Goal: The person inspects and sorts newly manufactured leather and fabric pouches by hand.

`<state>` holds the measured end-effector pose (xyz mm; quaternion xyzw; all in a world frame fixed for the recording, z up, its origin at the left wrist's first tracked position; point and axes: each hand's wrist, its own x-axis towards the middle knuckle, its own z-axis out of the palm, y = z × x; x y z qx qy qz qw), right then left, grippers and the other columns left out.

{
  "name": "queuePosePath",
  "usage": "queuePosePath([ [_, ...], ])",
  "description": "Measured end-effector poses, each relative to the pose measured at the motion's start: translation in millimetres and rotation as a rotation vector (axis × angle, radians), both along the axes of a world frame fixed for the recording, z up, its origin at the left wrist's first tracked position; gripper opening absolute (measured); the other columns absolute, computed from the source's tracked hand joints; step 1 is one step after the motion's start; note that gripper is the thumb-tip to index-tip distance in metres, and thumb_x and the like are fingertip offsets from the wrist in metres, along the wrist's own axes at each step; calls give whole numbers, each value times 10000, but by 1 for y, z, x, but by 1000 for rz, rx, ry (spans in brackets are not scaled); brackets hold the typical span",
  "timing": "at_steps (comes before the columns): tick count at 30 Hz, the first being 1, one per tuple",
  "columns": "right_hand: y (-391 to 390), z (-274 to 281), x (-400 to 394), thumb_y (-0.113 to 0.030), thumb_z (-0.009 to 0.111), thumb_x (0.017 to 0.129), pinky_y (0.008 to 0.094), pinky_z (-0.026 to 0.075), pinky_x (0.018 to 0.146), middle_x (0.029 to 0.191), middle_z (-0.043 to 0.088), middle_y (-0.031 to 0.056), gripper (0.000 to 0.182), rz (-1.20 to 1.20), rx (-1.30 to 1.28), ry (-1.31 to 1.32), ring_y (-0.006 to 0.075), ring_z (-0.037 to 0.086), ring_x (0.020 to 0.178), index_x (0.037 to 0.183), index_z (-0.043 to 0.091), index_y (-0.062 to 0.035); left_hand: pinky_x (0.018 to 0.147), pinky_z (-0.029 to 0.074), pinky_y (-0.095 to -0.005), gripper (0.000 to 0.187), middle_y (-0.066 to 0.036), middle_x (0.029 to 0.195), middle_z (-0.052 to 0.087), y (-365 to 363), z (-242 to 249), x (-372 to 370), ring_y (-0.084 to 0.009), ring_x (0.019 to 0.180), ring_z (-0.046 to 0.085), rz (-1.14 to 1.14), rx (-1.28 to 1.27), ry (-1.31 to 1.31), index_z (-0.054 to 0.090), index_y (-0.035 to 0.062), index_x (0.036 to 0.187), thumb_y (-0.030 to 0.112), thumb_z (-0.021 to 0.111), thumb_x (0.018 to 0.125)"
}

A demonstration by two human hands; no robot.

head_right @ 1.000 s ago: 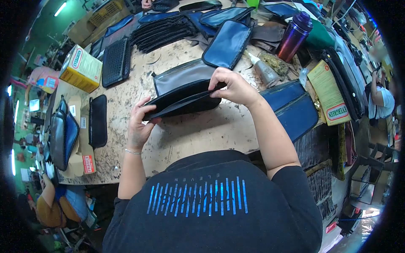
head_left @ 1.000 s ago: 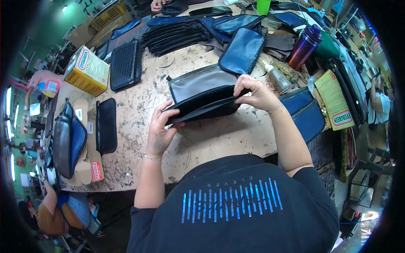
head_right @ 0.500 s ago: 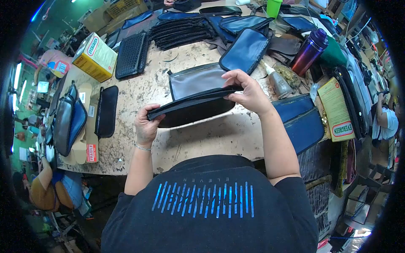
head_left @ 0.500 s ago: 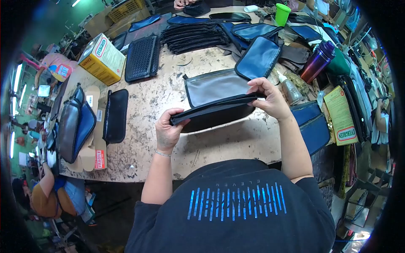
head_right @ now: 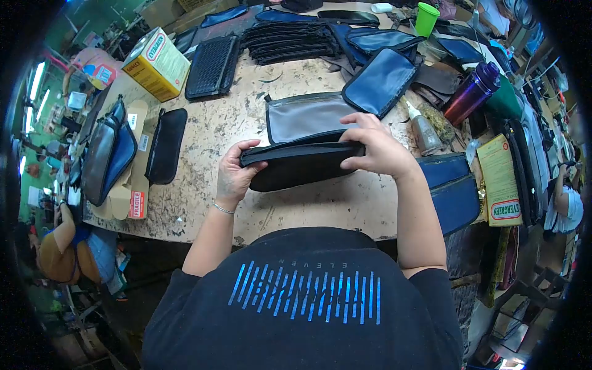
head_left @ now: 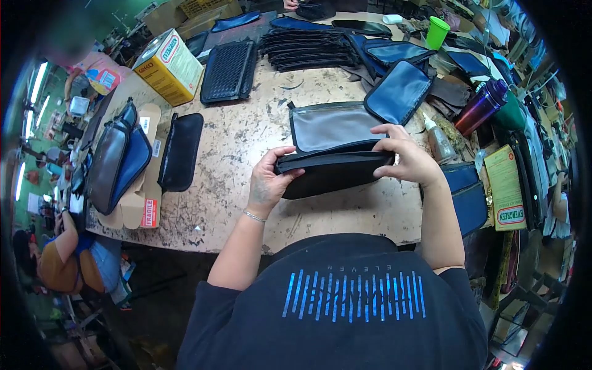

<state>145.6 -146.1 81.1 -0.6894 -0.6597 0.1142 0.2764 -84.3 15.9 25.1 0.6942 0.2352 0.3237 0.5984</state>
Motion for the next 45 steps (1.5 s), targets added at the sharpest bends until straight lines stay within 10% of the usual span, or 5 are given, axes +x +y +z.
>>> queuePosePath([
  [4, 23, 9, -29, -242, 673, 667, 389, 267, 939, 1139, 470, 77, 254, 115, -19, -190, 276, 362, 1133, 854, 604, -85, 733, 445, -197, 433, -12, 887, 575, -13, 9, 12, -68, 807, 533, -103, 20, -34, 515, 23, 1052, -59, 670, 656],
  [30, 20, 10, -53, -233, 635, 696, 430, 279, 928, 841, 582, 20, 204, 16, 9, -170, 198, 520, 883, 841, 580, -101, 625, 420, -178, 156, 9, 780, 585, -11, -6, -2, -41, 708, 513, -225, -82, -12, 584, 16, 790, 12, 688, 674],
  [45, 35, 18, -41, -168, 661, 661, 401, 294, 907, 820, 580, 21, 177, -35, 77, -209, 198, 516, 875, 804, 603, -80, 630, 427, -184, 190, -7, 771, 590, -23, 21, 0, -54, 692, 522, -193, -375, -104, 586, -16, 910, 50, 644, 741],
])
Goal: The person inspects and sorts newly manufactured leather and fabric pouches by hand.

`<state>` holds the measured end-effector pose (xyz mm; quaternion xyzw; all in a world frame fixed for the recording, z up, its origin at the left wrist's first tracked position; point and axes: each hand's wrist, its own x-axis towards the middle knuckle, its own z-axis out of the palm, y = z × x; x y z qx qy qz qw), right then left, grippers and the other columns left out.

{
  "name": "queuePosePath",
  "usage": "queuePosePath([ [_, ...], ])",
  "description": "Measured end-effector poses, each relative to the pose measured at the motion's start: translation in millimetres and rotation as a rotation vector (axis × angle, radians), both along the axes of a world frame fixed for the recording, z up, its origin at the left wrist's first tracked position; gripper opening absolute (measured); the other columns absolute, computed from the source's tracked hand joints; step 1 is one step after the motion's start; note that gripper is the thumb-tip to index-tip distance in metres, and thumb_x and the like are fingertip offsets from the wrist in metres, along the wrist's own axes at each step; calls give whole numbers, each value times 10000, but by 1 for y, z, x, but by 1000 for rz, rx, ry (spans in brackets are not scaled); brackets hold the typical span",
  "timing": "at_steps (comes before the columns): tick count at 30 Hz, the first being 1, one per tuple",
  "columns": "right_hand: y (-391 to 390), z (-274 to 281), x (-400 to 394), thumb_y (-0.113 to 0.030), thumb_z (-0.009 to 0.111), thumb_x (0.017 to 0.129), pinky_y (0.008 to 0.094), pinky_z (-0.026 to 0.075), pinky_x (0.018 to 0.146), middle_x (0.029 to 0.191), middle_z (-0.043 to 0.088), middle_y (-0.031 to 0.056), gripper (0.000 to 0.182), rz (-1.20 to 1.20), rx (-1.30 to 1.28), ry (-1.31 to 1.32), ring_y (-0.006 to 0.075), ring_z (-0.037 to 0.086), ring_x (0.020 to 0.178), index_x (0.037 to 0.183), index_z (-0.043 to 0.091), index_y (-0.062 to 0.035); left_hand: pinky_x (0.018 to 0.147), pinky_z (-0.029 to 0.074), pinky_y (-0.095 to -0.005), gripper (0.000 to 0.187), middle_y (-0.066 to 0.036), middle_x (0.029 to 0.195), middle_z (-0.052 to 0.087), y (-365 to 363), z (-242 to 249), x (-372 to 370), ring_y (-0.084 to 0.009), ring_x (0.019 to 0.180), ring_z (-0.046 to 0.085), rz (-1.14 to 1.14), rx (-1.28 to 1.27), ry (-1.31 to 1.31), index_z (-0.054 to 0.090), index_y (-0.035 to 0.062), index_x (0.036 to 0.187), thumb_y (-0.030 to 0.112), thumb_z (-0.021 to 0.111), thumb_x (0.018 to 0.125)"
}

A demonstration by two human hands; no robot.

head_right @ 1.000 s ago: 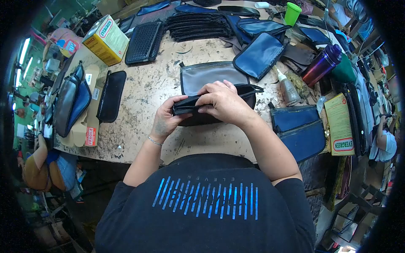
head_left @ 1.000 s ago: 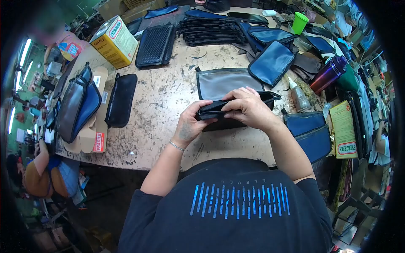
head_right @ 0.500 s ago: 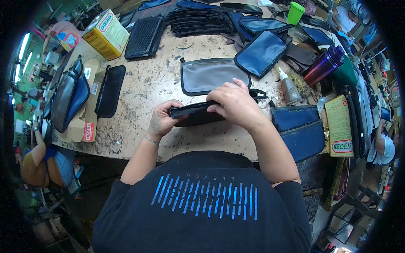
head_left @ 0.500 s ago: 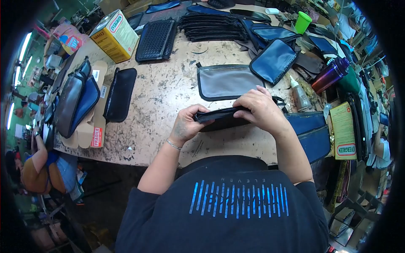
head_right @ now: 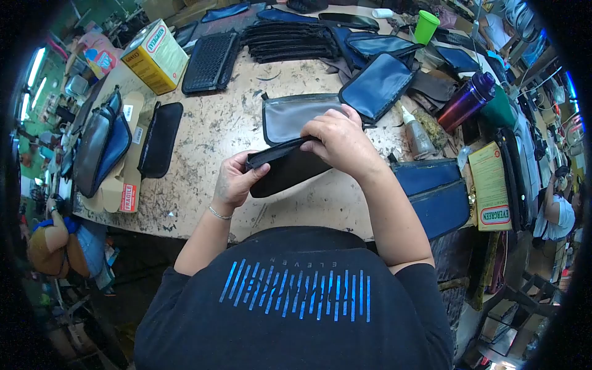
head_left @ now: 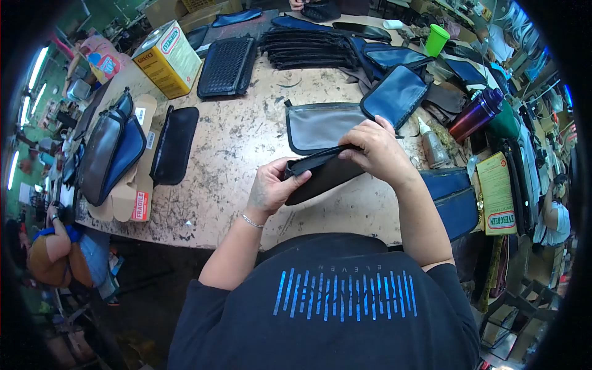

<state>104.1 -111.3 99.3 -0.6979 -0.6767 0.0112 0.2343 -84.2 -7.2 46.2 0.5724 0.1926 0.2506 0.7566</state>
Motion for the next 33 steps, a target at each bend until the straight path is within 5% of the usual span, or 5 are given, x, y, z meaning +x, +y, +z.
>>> queuePosePath([
  [8, 4, 3, -11, -101, 684, 629, 337, 384, 744, 838, 520, 26, 192, 234, 222, 200, 228, 460, 830, 805, 609, -105, 587, 424, -188, 208, -22, 748, 598, -2, 27, 8, -40, 667, 510, 65, 641, 182, 606, -20, 902, 116, 646, 749],
  [13, 10, -6, -10, -122, 657, 660, 342, 372, 721, 815, 519, 23, 128, 143, 247, 196, 223, 459, 816, 767, 591, -102, 637, 443, -196, 478, -60, 754, 589, -5, 25, 12, -68, 729, 539, 88, 327, 34, 464, -70, 1126, 104, 663, 727],
  [19, 20, -17, -10, -128, 633, 679, 351, 354, 709, 766, 496, 24, 115, 27, 295, 118, 220, 463, 806, 766, 564, -99, 592, 432, -189, 636, -63, 745, 581, 1, 14, 11, -62, 672, 523, 122, 467, 141, 333, -85, 1222, 124, 666, 723],
  [26, 15, -29, -18, -58, 654, 674, 300, 403, 618, 727, 507, 65, 145, -113, 442, 270, 213, 492, 696, 786, 564, -38, 648, 418, -177, 540, -57, 847, 569, 3, 10, 19, -58, 727, 512, 118, 383, 171, 308, -83, 1239, 38, 574, 786],
  [33, 20, -24, -12, -80, 642, 694, 309, 396, 708, 761, 532, 67, 108, 16, 363, 200, 237, 488, 775, 772, 576, -45, 712, 428, -185, 358, -69, 952, 573, 5, 8, 16, -68, 803, 524, 93, -75, -59, 428, -55, 1153, 24, 515, 815],
])
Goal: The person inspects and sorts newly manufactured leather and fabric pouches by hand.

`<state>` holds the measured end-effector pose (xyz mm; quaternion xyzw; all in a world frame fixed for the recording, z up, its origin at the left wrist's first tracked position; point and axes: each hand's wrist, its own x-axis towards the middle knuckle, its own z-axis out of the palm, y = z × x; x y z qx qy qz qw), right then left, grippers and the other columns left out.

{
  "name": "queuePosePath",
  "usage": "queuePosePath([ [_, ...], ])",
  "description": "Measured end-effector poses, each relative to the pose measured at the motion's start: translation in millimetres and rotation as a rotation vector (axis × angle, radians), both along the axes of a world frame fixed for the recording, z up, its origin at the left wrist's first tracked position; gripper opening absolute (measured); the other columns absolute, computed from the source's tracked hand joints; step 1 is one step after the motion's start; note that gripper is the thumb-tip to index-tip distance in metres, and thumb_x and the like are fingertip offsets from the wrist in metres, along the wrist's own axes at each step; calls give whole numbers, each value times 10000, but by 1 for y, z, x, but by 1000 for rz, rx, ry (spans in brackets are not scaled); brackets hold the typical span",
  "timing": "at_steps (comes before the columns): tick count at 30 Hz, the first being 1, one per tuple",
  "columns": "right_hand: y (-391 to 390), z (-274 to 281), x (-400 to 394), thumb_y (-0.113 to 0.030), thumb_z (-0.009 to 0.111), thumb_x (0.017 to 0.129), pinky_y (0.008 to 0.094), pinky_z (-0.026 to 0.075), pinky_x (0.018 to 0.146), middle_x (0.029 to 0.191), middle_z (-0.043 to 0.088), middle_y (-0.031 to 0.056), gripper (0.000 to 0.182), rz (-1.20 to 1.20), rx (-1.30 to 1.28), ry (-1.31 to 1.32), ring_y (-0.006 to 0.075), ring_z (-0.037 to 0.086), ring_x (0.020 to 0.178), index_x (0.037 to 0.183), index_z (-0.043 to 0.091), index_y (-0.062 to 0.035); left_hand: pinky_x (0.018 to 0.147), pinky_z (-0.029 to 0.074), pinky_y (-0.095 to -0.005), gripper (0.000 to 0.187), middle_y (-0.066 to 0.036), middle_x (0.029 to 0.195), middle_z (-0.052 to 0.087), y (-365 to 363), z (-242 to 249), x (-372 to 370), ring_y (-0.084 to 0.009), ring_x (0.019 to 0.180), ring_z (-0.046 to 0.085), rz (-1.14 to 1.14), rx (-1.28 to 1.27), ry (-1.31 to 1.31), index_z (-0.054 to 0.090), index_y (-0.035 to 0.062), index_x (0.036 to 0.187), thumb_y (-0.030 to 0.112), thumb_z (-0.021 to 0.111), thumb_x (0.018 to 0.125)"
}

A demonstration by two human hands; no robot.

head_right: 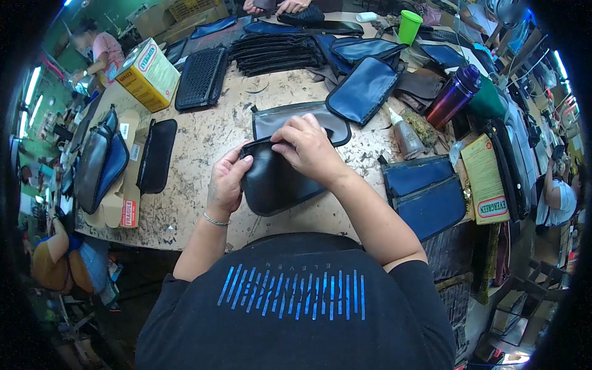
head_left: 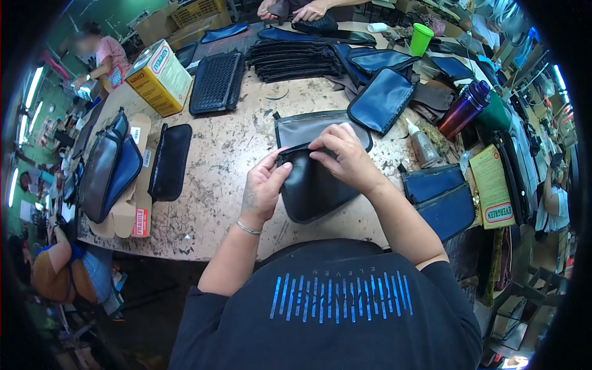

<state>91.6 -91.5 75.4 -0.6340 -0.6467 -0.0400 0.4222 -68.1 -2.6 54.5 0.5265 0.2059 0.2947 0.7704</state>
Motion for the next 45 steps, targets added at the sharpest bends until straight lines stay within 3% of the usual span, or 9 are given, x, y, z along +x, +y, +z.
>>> queuePosePath([
  [3, 10, -13, 3, -113, 631, 711, 324, 388, 736, 773, 547, 73, 101, 96, -145, 75, 249, 491, 796, 776, 587, -50, 717, 457, -213, 319, -95, 940, 578, 12, -23, -17, -103, 823, 552, -115, -279, -42, 443, -53, 1129, 54, 485, 831],
  [8, 25, -61, 1, -242, 625, 715, 359, 400, 754, 820, 558, 85, 188, 172, -565, 135, 267, 503, 850, 834, 616, -97, 648, 465, -219, 296, -92, 888, 580, 16, -85, -33, -95, 714, 557, 33, -93, 316, 448, -22, 1107, 84, 501, 835],
  [20, 48, -78, -17, -259, 520, 792, 372, 404, 772, 839, 562, 98, 203, 110, -579, 33, 292, 506, 890, 834, 610, -82, 620, 421, -183, 188, -12, 799, 567, 12, -84, -31, -55, 676, 504, 89, -85, 312, 540, -12, 973, 111, 469, 850],
  [26, 53, -87, -8, -254, 494, 814, 403, 411, 747, 865, 580, 156, 228, 189, -706, 225, 319, 540, 846, 859, 576, -46, 644, 412, -183, 201, -21, 805, 555, 18, -101, -34, -58, 720, 495, 33, 112, 331, 532, -16, 955, 118, 434, 842],
  [28, 49, -80, -10, -213, 492, 829, 368, 412, 658, 746, 560, 170, 218, 256, -642, 290, 318, 533, 712, 831, 536, 1, 650, 410, -187, 199, -22, 801, 550, 18, -94, -35, -62, 722, 492, 7, 74, 308, 531, -14, 944, 115, 427, 835],
  [32, 46, -71, -11, -254, 489, 823, 394, 425, 700, 810, 592, 171, 246, 267, -694, 339, 328, 561, 818, 859, 575, -27, 673, 403, -199, 189, -22, 790, 541, 18, -84, -38, -76, 719, 487, -46, -69, 308, 529, -12, 928, 89, 412, 818],
  [38, 35, -60, -19, -256, 600, 744, 333, 446, 726, 859, 619, 134, 263, 362, -658, 229, 265, 590, 816, 920, 602, -60, 662, 405, -213, 174, -24, 779, 544, 9, -94, -33, -85, 717, 489, 64, 123, 243, 535, -12, 894, 99, 413, 836],
  [42, 34, -54, -25, -151, 619, 744, 298, 432, 700, 803, 610, 90, 184, 289, -643, 303, 180, 542, 762, 885, 601, -35, 656, 402, -227, 177, -36, 756, 540, 6, -92, -35, -89, 708, 480, 88, 247, 286, 535, 0, 888, 128, 417, 853],
  [45, 34, -54, -26, -103, 597, 757, 258, 433, 646, 769, 598, 53, 142, 331, -689, 589, 123, 525, 691, 876, 593, -24, 648, 396, -246, 178, -61, 743, 531, 3, -83, -36, -107, 686, 472, 95, 367, 391, 530, 8, 895, 144, 419, 862],
])
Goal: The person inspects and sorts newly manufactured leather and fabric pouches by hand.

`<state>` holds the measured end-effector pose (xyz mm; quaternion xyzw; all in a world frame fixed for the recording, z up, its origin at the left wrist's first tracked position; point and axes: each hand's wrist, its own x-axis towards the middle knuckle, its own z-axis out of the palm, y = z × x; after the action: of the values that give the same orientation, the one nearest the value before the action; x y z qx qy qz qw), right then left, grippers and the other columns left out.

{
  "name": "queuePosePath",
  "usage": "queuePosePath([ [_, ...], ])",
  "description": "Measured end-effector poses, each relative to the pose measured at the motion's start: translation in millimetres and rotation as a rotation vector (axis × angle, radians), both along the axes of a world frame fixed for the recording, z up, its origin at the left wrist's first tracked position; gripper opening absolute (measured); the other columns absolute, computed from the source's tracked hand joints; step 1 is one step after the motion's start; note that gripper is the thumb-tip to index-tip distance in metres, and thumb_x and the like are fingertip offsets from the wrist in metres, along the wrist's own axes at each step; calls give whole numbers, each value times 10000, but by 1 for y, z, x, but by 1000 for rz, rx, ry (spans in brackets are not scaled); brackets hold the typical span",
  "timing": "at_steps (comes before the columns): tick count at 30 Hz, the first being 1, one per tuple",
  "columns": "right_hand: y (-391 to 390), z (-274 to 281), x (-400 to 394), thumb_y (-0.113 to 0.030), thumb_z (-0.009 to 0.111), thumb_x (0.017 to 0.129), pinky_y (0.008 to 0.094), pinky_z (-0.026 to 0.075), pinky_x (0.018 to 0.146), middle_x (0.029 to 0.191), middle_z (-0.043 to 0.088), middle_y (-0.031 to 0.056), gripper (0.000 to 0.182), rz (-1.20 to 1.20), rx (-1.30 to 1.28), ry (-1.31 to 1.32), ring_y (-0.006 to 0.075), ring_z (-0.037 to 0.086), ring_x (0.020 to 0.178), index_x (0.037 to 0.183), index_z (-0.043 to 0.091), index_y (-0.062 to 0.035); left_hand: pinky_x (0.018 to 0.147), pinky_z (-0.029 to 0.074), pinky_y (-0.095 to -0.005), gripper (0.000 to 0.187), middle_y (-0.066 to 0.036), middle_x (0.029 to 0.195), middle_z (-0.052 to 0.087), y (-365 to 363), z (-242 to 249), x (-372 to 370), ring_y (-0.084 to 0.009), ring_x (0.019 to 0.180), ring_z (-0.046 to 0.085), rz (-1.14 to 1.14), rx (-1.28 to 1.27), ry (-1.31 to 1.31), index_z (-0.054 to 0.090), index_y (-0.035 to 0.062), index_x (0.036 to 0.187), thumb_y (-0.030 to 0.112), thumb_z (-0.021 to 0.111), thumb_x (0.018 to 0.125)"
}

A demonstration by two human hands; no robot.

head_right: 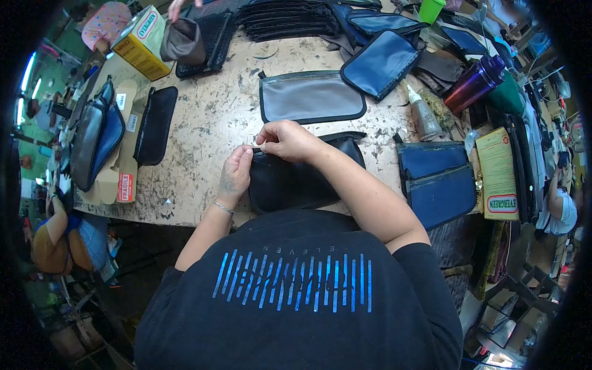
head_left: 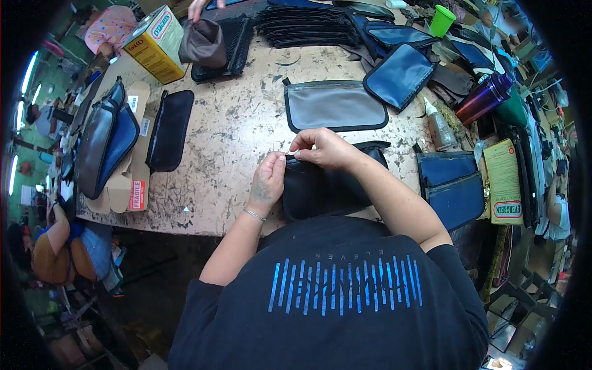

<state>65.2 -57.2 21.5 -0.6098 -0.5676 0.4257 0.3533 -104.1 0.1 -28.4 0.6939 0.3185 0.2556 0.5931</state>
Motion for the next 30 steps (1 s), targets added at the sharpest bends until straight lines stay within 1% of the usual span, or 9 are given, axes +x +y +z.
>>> queuePosePath([
  [2, -1, -4, -1, -70, 577, 767, 225, 423, 604, 728, 569, 23, 108, -25, 49, 79, 78, 495, 641, 856, 573, -9, 628, 393, -262, 182, -77, 723, 515, 0, 1, 1, -129, 650, 466, 15, 165, -8, 522, 10, 904, 157, 422, 868],
  [6, -7, 2, -3, -59, 571, 768, 230, 422, 604, 696, 550, 15, 93, -51, 48, 86, 75, 488, 641, 839, 550, -3, 626, 397, -270, 181, -82, 742, 510, 3, 11, 0, -151, 682, 478, -45, 241, -31, 513, 11, 908, 167, 433, 865],
  [11, -15, 9, -5, -55, 579, 734, 251, 425, 595, 678, 547, 48, 118, -36, 146, 157, 109, 505, 629, 835, 540, -8, 776, 381, -275, 141, -97, 950, 492, 7, 51, -2, -167, 922, 453, -350, 171, 23, 526, 16, 847, 142, 466, 828],
  [15, -21, 11, -9, -53, 581, 736, 255, 428, 612, 690, 547, 54, 112, -51, 189, 131, 108, 506, 643, 820, 524, -5, 847, 342, -288, 138, -95, 1046, 454, 12, 51, 2, -177, 957, 437, -463, 270, 27, 529, 15, 803, 139, 471, 817],
  [18, -23, 9, -10, -62, 590, 741, 259, 426, 615, 686, 542, 55, 114, -83, 189, 186, 109, 500, 642, 805, 512, -8, 858, 332, -296, 132, -87, 1069, 444, 3, 34, 3, -182, 951, 439, -372, 133, -68, 531, 18, 780, 135, 476, 808],
  [20, -25, 7, -11, -84, 592, 753, 254, 421, 606, 678, 539, 56, 124, -99, 208, 191, 111, 498, 636, 826, 519, -14, 867, 321, -298, 111, -84, 1056, 458, -3, 28, 3, -183, 959, 435, -244, -229, -194, 533, 25, 769, 119, 479, 796],
  [24, -26, 13, 2, -156, 567, 797, 257, 418, 602, 673, 545, 48, 170, -21, 36, 119, 120, 502, 635, 909, 534, -33, 876, 304, -295, 121, -83, 1035, 482, 0, 36, -2, -172, 972, 429, -230, -223, -202, 556, 22, 776, 116, 480, 789],
  [26, -26, 10, 7, -165, 563, 803, 263, 418, 601, 671, 542, 49, 177, 3, 31, 127, 124, 502, 632, 923, 534, -38, 875, 304, -294, 159, -86, 1024, 497, 10, 44, -6, -147, 976, 426, -262, -487, -102, 581, 15, 792, 134, 476, 797],
  [30, -29, 13, 5, -134, 578, 784, 273, 420, 603, 677, 545, 62, 184, 49, 68, 64, 136, 513, 639, 940, 536, -47, 835, 327, -265, 148, -84, 1003, 513, 13, 46, -4, -125, 943, 440, -304, -229, 23, 605, 14, 778, 131, 514, 788],
])
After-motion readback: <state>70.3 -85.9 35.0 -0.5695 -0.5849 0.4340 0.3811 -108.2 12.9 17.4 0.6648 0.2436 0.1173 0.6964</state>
